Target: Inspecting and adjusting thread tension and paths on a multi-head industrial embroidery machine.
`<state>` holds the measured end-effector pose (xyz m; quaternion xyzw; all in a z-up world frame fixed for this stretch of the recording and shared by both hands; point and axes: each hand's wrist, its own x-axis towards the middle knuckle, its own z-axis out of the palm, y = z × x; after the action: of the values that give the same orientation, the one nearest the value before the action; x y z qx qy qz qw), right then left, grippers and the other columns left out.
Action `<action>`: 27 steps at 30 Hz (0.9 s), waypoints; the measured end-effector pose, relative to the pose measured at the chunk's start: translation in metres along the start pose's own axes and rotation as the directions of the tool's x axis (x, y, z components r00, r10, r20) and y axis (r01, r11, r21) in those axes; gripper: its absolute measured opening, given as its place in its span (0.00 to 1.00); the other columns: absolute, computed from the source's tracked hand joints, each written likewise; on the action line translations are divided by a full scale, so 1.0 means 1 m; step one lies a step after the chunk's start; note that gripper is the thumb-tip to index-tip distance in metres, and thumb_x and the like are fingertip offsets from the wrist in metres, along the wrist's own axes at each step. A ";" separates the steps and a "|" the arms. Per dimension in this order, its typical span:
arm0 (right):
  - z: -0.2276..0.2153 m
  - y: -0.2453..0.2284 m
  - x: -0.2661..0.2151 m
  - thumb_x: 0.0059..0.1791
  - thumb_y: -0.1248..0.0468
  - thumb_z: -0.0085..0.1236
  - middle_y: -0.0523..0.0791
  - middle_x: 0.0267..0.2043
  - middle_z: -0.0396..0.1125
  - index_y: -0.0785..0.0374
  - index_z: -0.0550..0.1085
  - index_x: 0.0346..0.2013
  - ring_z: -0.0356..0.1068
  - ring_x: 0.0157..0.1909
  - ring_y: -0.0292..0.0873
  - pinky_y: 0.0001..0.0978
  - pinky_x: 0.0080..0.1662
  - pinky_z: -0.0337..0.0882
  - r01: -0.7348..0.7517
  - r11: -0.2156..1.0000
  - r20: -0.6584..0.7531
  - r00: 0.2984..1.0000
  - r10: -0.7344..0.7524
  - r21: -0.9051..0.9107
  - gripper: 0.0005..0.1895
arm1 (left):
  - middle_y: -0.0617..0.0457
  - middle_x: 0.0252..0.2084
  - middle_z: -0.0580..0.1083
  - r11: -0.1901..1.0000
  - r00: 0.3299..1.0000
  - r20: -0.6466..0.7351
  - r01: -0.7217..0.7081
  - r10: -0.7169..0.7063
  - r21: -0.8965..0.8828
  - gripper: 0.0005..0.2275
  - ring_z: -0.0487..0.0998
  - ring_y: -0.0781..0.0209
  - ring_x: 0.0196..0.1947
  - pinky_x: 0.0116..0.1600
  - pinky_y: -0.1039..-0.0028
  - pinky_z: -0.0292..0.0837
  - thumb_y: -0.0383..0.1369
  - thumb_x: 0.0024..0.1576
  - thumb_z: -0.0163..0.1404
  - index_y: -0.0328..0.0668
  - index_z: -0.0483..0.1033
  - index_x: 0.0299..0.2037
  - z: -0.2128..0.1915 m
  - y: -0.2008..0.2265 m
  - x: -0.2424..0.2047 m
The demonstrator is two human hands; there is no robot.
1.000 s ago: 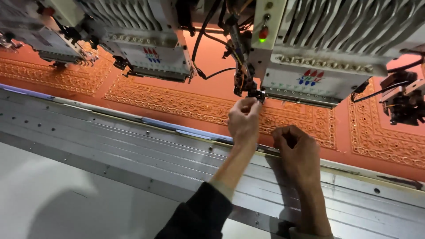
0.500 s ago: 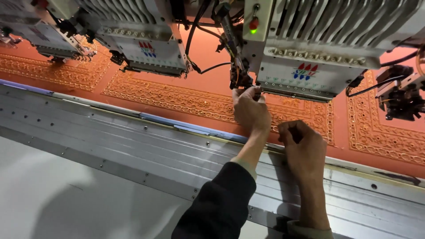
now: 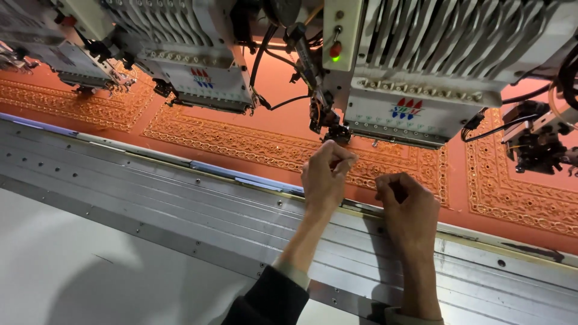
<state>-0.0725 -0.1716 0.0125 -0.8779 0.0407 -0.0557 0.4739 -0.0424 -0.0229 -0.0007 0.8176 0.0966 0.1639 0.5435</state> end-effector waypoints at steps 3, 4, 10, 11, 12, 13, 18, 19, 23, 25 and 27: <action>0.000 0.002 -0.001 0.52 0.59 0.59 0.47 0.29 0.77 0.55 0.82 0.39 0.77 0.38 0.53 0.45 0.48 0.71 -0.005 1.000 -0.007 1.000 0.005 0.017 0.07 | 0.47 0.39 0.82 0.977 0.997 0.004 -0.069 0.071 -0.199 0.04 0.84 0.47 0.46 0.50 0.58 0.73 0.24 0.62 0.53 0.45 0.77 0.40 -0.007 0.014 -0.008; 0.000 0.002 0.000 0.52 0.59 0.59 0.47 0.29 0.77 0.55 0.82 0.39 0.77 0.38 0.53 0.45 0.48 0.71 -0.003 1.000 -0.011 1.000 0.003 0.018 0.07 | 0.47 0.39 0.82 0.977 0.997 0.004 -0.073 0.076 -0.200 0.04 0.84 0.47 0.46 0.50 0.58 0.73 0.24 0.62 0.53 0.45 0.77 0.40 -0.007 0.014 -0.007; 0.002 0.011 0.001 0.52 0.60 0.60 0.48 0.28 0.76 0.56 0.82 0.39 0.77 0.38 0.53 0.46 0.46 0.71 0.033 0.999 -0.019 0.999 -0.032 0.038 0.07 | 0.42 0.41 0.80 0.923 0.939 0.076 -0.313 0.337 -0.224 0.04 0.84 0.46 0.42 0.44 0.62 0.75 0.21 0.64 0.48 0.40 0.74 0.39 -0.016 0.041 0.002; 0.003 0.010 0.001 0.52 0.61 0.59 0.49 0.28 0.76 0.58 0.82 0.39 0.76 0.37 0.54 0.46 0.45 0.71 0.041 0.998 -0.030 0.999 -0.040 0.047 0.07 | 0.39 0.43 0.80 0.913 0.950 0.069 -0.272 0.305 -0.303 0.04 0.83 0.45 0.44 0.47 0.60 0.77 0.21 0.63 0.49 0.39 0.73 0.40 -0.014 0.042 0.007; 0.002 0.009 0.001 0.53 0.62 0.59 0.50 0.28 0.76 0.59 0.82 0.40 0.76 0.35 0.54 0.45 0.44 0.70 0.053 0.997 -0.042 0.998 -0.050 0.054 0.07 | 0.37 0.46 0.80 0.894 0.959 0.062 -0.232 0.276 -0.382 0.03 0.83 0.45 0.47 0.49 0.59 0.79 0.21 0.63 0.49 0.38 0.73 0.40 -0.012 0.043 0.013; 0.002 0.009 0.001 0.53 0.62 0.59 0.50 0.28 0.76 0.59 0.82 0.40 0.76 0.35 0.54 0.45 0.44 0.70 0.055 0.997 -0.044 0.998 -0.052 0.053 0.07 | 0.37 0.46 0.80 0.893 0.959 0.061 -0.234 0.277 -0.384 0.03 0.83 0.45 0.47 0.49 0.59 0.79 0.21 0.63 0.49 0.38 0.73 0.40 -0.008 0.037 0.019; 0.005 0.009 0.002 0.53 0.61 0.59 0.47 0.28 0.75 0.56 0.82 0.39 0.75 0.35 0.48 0.42 0.44 0.69 0.041 0.995 -0.059 0.998 -0.036 0.086 0.07 | 0.36 0.51 0.78 0.764 0.949 0.057 -0.213 0.310 -0.609 0.01 0.80 0.45 0.55 0.54 0.57 0.79 0.24 0.64 0.51 0.36 0.72 0.42 -0.002 0.022 0.024; 0.004 0.010 0.002 0.53 0.61 0.59 0.47 0.28 0.75 0.56 0.82 0.39 0.75 0.35 0.48 0.42 0.44 0.69 0.039 0.996 -0.059 0.998 -0.034 0.082 0.07 | 0.36 0.51 0.78 0.762 0.950 0.058 -0.209 0.308 -0.613 0.01 0.80 0.45 0.55 0.54 0.57 0.79 0.24 0.64 0.51 0.36 0.72 0.42 -0.008 0.027 0.017; 0.011 -0.002 -0.004 0.55 0.55 0.57 0.49 0.32 0.75 0.55 0.81 0.42 0.75 0.40 0.56 0.51 0.46 0.71 0.127 0.992 -0.060 0.990 -0.127 -0.010 0.10 | 0.44 0.54 0.77 0.813 0.965 0.031 -0.203 0.261 -0.545 0.12 0.81 0.52 0.48 0.47 0.64 0.83 0.39 0.64 0.53 0.46 0.76 0.53 -0.036 0.025 -0.001; 0.014 -0.015 -0.011 0.57 0.53 0.55 0.51 0.36 0.75 0.55 0.81 0.45 0.75 0.44 0.60 0.56 0.47 0.72 0.174 0.983 -0.047 0.983 -0.177 -0.060 0.12 | 0.52 0.48 0.80 0.866 0.966 -0.051 -0.250 0.254 -0.433 0.12 0.83 0.59 0.44 0.44 0.69 0.84 0.43 0.62 0.54 0.50 0.78 0.50 -0.052 0.016 -0.004; 0.022 -0.033 -0.019 0.58 0.48 0.50 0.51 0.44 0.73 0.54 0.80 0.48 0.71 0.53 0.61 0.59 0.55 0.70 0.261 0.926 0.090 0.965 -0.246 -0.272 0.18 | 0.52 0.49 0.79 0.886 0.882 -0.095 -0.454 0.462 0.090 0.11 0.80 0.45 0.50 0.53 0.57 0.75 0.44 0.64 0.51 0.55 0.77 0.52 -0.080 0.006 -0.007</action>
<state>-0.0881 -0.1329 0.0269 -0.9354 -0.0785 -0.0863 0.3338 -0.0789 0.0410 0.0320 0.8238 -0.0631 0.3308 0.4560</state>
